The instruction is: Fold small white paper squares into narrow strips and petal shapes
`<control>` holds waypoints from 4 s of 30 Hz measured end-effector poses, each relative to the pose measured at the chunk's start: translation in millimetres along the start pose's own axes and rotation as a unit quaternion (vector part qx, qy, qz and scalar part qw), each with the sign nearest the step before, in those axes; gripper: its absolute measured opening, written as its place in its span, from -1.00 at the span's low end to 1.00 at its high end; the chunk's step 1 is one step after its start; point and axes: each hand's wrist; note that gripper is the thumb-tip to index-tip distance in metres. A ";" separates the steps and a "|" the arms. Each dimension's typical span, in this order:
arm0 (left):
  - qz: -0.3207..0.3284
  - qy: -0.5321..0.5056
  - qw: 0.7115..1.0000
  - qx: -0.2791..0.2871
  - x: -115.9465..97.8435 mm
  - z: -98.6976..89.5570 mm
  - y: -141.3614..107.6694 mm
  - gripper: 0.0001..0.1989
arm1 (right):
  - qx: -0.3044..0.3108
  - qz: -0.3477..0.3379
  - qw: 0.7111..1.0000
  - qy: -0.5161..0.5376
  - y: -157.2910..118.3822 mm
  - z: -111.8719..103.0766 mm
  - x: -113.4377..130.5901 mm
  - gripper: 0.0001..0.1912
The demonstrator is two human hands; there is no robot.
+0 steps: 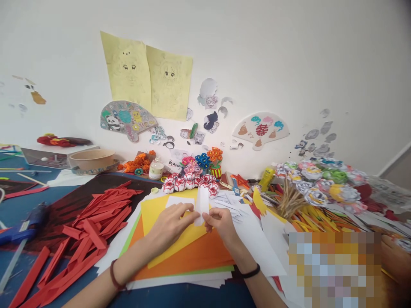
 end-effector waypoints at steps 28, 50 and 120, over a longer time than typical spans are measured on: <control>-0.048 -0.105 0.993 0.016 -1.7 -14.5 6.3 -0.83 | 0.062 -0.001 0.997 0.050 -6.3 8.8 10.2 -0.62; -0.308 -0.296 0.901 -0.078 -13.7 10.5 10.9 -0.69 | 0.048 0.012 0.991 0.120 -8.0 19.5 5.2 -0.56; -0.258 -0.321 0.911 0.013 -12.4 6.7 4.7 -0.59 | 0.014 -0.026 0.990 0.135 -3.2 9.7 16.0 -0.49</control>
Point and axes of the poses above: each hand's wrist, its own y-axis towards the middle knuckle, its own z-axis out of the palm, x = y × z
